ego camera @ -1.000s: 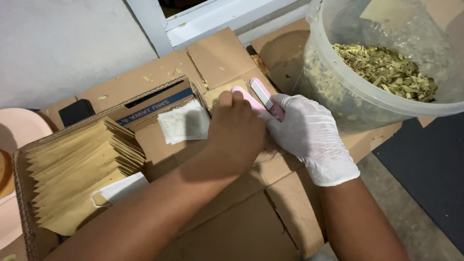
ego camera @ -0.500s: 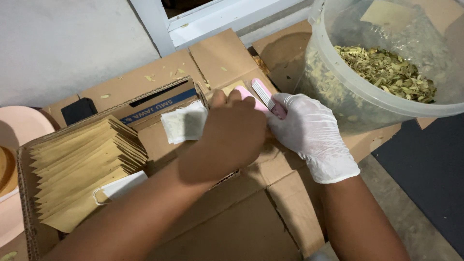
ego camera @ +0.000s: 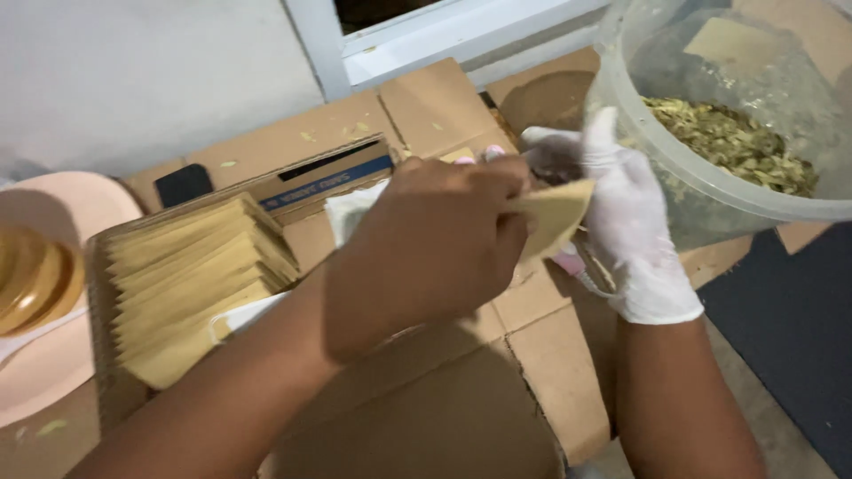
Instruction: Folding and heat-sealing small paper bags
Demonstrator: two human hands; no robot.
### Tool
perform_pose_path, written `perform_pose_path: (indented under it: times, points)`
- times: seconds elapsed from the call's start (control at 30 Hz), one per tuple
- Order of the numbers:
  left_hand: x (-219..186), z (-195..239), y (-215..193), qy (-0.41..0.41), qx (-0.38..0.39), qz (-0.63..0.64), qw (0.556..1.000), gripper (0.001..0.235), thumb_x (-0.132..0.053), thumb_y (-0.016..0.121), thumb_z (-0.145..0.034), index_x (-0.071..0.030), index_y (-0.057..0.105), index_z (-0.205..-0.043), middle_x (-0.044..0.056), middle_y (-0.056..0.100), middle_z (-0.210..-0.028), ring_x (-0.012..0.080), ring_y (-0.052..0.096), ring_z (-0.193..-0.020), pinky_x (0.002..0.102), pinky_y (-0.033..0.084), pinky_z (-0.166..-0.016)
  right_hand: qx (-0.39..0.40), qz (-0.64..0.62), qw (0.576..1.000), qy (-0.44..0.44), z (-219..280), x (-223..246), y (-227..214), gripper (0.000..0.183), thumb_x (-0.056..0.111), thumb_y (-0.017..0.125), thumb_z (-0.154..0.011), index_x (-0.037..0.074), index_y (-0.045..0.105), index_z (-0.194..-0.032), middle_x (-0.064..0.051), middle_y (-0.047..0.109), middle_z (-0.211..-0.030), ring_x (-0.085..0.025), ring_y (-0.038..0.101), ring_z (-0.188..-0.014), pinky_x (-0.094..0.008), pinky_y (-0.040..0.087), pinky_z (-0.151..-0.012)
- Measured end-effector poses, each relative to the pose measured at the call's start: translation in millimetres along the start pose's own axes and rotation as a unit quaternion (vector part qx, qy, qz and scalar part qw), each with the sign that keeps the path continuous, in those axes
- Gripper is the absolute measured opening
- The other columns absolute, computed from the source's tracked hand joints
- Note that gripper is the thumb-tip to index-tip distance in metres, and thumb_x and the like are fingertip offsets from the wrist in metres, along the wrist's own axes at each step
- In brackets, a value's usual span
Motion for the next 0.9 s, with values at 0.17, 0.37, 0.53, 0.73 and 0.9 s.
perform_pose_path:
  times: [0.17,0.37,0.53,0.73,0.9]
  points:
    - [-8,33,-62,-0.27,0.034,0.208,0.939,0.016,-0.025,0.053,-0.093,-0.018,0.066,-0.098,0.002,0.081,-0.101,0.0119,0.08,-0.069,0.024,0.059,-0.045,0.092,-0.133,0.958,-0.237,2,-11,7,0.06,0.051,0.038,-0.098,0.003,0.07,-0.117,-0.011,0.074,-0.103,-0.016,0.07,-0.093,-0.025,0.056,-0.082]
    - [39,105,-82,-0.237,-0.219,0.354,0.878,0.027,-0.009,0.071,-0.079,-0.012,0.051,-0.097,0.008,0.075,-0.105,0.0179,0.076,-0.096,0.025,0.065,-0.071,0.258,-0.192,0.913,-0.251,40,19,29,0.052,0.01,0.068,-0.08,-0.001,0.06,-0.13,-0.015,0.07,-0.115,-0.022,0.069,-0.11,-0.034,0.058,-0.104]
    - [70,156,-69,-0.211,-0.299,0.523,0.769,0.033,-0.001,0.071,-0.078,-0.007,0.047,-0.101,0.012,0.068,-0.102,0.0187,0.068,-0.092,0.031,0.059,-0.071,0.322,-0.102,0.906,-0.255,79,61,68,0.057,0.007,0.07,-0.079,-0.002,0.06,-0.134,-0.011,0.074,-0.103,-0.016,0.07,-0.095,-0.031,0.058,-0.099]
    - [95,200,-70,-0.175,-0.321,0.565,0.74,0.042,0.006,0.073,-0.079,-0.009,0.042,-0.103,0.013,0.065,-0.107,0.0201,0.068,-0.1,0.035,0.06,-0.086,0.312,-0.103,0.91,-0.254,91,77,110,0.04,0.012,0.072,-0.079,0.002,0.069,-0.118,-0.01,0.074,-0.114,-0.017,0.072,-0.104,-0.028,0.062,-0.096]
    - [101,223,-101,-0.22,-0.307,0.414,0.828,0.042,-0.009,0.083,-0.074,-0.012,0.052,-0.103,0.0,0.06,-0.086,0.0062,0.052,-0.069,0.019,0.045,-0.056,0.313,-0.079,0.898,-0.299,93,92,131,0.009,0.007,0.075,-0.086,0.002,0.072,-0.094,-0.009,0.074,-0.082,-0.013,0.069,-0.073,-0.021,0.058,-0.07]
Point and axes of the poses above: each hand's wrist, its own z-axis away from the middle knuckle, its own y-axis out of the palm, x = y × z, the point moved 5 cm from there along -z, towards the middle knuckle
